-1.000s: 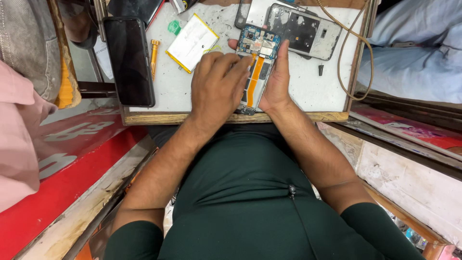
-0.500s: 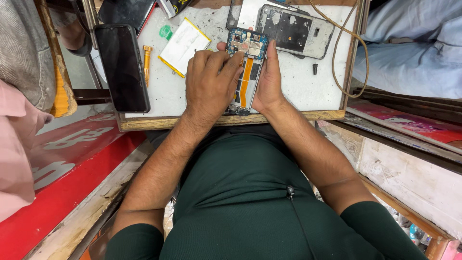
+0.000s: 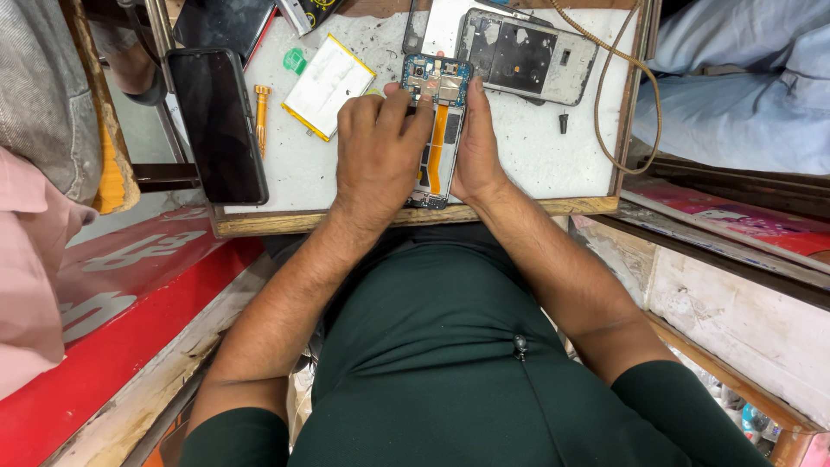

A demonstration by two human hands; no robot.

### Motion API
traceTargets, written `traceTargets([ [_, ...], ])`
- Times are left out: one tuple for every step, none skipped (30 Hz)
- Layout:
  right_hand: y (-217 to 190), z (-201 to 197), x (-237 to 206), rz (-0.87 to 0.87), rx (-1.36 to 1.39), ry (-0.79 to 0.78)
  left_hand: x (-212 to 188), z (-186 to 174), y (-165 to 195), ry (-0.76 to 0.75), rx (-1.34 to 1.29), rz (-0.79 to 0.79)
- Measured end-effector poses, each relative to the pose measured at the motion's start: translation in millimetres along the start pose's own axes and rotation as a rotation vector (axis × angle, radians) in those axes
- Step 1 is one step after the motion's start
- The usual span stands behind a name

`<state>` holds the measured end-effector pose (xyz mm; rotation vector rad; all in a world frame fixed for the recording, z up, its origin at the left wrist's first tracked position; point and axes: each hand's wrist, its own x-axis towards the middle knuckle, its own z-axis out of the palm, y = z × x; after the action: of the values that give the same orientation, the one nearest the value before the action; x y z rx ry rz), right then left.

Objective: The person applies adhesive to a smartphone frame, then places a new screen assembly onto the phone's internal components. They press the edges to secure the screen and inspect the fit. The phone remains open on the workbench.

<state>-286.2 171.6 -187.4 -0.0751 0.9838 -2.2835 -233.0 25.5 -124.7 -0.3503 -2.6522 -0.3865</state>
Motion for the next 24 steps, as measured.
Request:
traceTargets([
  [0.2,0.0,-0.6,0.009,-0.034,0.005,0.6,-0.3,1.8,-0.005,0.018,0.004],
  [0.7,0.1,-1.1,0.019,-0.066,0.006,1.0,-1.0,3.9,-0.01,0.039,0.008],
  [0.8,0.2,-0.8,0.025,-0.055,0.01,2.2,-1.9,4.6,-0.012,0.063,0.013],
  [0.7,0.2,-0.8,0.03,-0.044,0.016,3.8,-3.0,5.2,-0.013,0.078,0.016],
  [0.8,0.2,-2.1,0.037,-0.032,0.025,4.6,-4.9,6.6,-0.017,0.09,0.017],
  [0.6,0.1,-2.7,0.042,-0.017,0.026,5.7,-7.0,7.4,-0.022,0.102,0.02],
  [0.3,0.0,-3.8,0.047,-0.002,0.028,6.7,-9.4,7.9,-0.007,0.033,0.002],
  [-0.4,-0.2,-5.5,0.051,0.013,0.032,6.9,-12.7,8.3,0.007,-0.037,-0.016],
  [-0.3,0.3,-5.1,0.04,0.043,0.039,8.0,-15.4,7.6,0.026,-0.105,-0.03],
  [-0.4,0.9,-5.2,0.029,0.072,0.048,8.2,-18.5,7.3,0.045,-0.166,-0.082],
  [-0.8,1.4,-7.2,0.023,0.102,0.06,5.1,-23.6,8.5,0.06,-0.229,-0.139],
  [-1.7,1.9,-7.3,0.024,0.142,0.049,1.6,-28.4,9.4,0.077,-0.289,-0.193],
  [-4.2,1.6,-6.4,0.022,0.18,0.038,-1.7,-32.4,9.8,0.081,-0.304,-0.213],
  [-6.2,1.4,-6.9,0.024,0.22,0.03,-6.8,-36.7,11.1,0.081,-0.321,-0.235],
  [-7.6,1.7,-7.7,0.02,0.232,0.005,-12.9,-40.5,13.8,0.081,-0.337,-0.261],
  [-9.2,1.7,-7.0,0.015,0.245,-0.025,-18.8,-43.1,16.5,0.055,-0.353,-0.288],
  [-10.3,1.9,-5.7,0.01,0.257,-0.057,-24.8,-44.9,19.5,0.03,-0.368,-0.316],
  [-10.8,2.1,-5.1,0.006,0.253,-0.057,-30.2,-45.5,21.8,0.003,-0.383,-0.344],
  [-10.8,2.4,-4.8,0.003,0.249,-0.057,-34.8,-45.2,23.5,-0.008,-0.383,-0.332],
  [-10.3,2.8,-4.3,0.001,0.245,-0.058,-38.7,-44.1,25.0,-0.019,-0.382,-0.32],
  [-10.2,2.7,-3.3,0.004,0.254,-0.066,-41.2,-42.3,25.3,-0.028,-0.38,-0.307],
  [-9.9,2.8,-2.5,0.006,0.263,-0.075,-42.5,-40.2,24.3,-0.035,-0.35,-0.266],
  [-9.3,2.9,-2.6,0.009,0.27,-0.08,-43.3,-38.0,23.7,-0.043,-0.323,-0.226],
  [-8.7,3.0,-2.7,0.005,0.263,-0.075,-43.5,-36.3,23.0,-0.051,-0.296,-0.185],
])
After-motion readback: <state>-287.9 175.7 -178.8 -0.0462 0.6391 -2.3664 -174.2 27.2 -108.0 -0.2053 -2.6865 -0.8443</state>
